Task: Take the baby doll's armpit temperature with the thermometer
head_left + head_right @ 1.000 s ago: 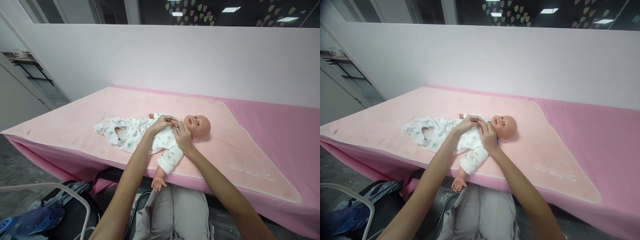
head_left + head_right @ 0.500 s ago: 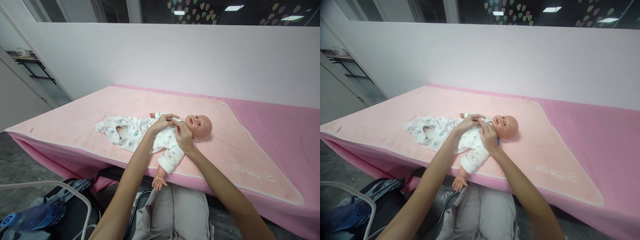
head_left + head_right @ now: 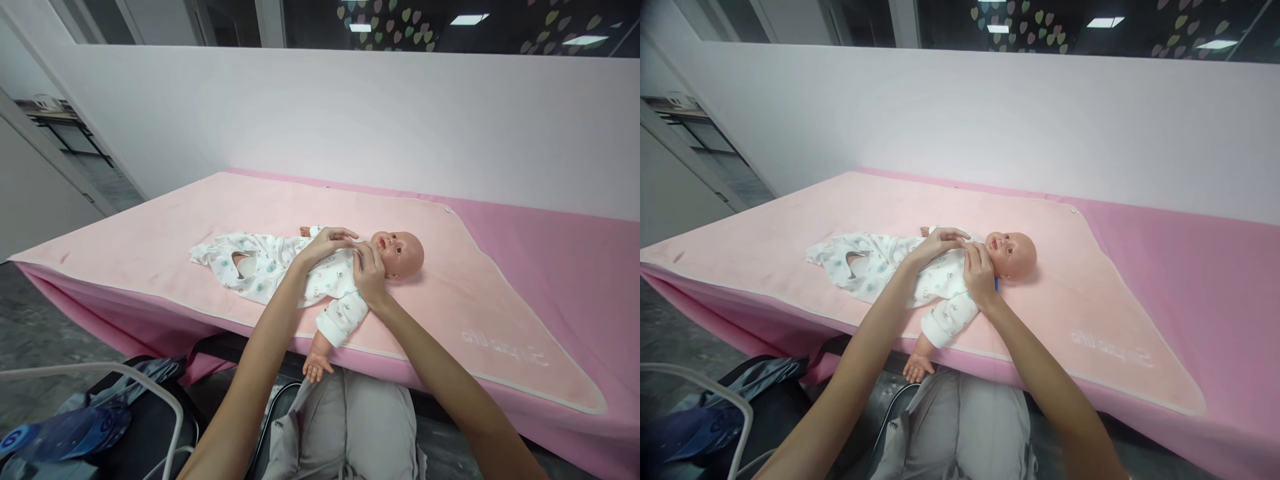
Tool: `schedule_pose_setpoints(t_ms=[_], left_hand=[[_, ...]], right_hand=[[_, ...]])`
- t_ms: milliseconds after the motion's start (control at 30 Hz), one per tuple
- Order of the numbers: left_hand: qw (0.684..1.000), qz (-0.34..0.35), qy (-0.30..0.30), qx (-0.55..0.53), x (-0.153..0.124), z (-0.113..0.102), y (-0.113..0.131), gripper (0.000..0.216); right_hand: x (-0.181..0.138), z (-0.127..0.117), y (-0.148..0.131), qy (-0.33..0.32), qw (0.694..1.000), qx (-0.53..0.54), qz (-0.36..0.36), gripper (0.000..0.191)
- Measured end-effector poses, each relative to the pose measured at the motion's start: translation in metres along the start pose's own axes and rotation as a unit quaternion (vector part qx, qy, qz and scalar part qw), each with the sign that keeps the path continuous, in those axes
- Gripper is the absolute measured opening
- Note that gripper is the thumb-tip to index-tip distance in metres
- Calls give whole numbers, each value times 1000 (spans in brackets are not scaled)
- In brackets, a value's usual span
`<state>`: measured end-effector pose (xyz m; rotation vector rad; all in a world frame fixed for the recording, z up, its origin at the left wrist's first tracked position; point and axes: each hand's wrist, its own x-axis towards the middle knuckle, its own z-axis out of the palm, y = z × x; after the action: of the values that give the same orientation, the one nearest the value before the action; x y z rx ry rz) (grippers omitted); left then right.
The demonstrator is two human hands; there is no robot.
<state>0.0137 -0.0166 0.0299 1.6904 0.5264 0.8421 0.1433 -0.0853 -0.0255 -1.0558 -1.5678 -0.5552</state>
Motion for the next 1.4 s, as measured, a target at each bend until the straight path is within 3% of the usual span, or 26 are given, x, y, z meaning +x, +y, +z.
schedule_pose_setpoints(t_ms=[67, 133, 300, 367, 533, 667, 800, 967, 1200, 1400], left_hand=[[998, 5, 49, 38, -3, -3, 5, 24], [994, -17, 61, 86, -8, -9, 10, 23], [981, -56, -74, 168, -28, -30, 14, 24], [978, -55, -99, 176, -35, -37, 12, 26], [978, -42, -92, 181, -41, -38, 6, 29], [988, -44, -83, 121, -41, -33, 6, 25], [994, -64, -76, 53, -42, -32, 7, 21], [996, -53, -65, 28, -43, -33, 1, 25], [988, -26, -90, 120, -42, -38, 0, 34], [980, -18, -92, 173, -42, -40, -1, 38]], right_hand=[[1, -1, 0, 8, 1000, -3, -8, 23], [2, -1, 0, 12, 1000, 1, -12, 24], [-1, -1, -1, 24, 999, 20, -12, 29], [-2, -1, -3, 25, 999, 22, -23, 31], [1, -8, -15, -9, 996, -2, -91, 28], [6, -12, -23, -71, 986, 4, -148, 20], [6, -10, -23, -111, 987, 1, -115, 17], [4, -6, -20, -110, 988, 5, -107, 19], [4, -6, -20, -117, 991, 26, -66, 17], [3, -7, -20, -114, 990, 18, -80, 16]])
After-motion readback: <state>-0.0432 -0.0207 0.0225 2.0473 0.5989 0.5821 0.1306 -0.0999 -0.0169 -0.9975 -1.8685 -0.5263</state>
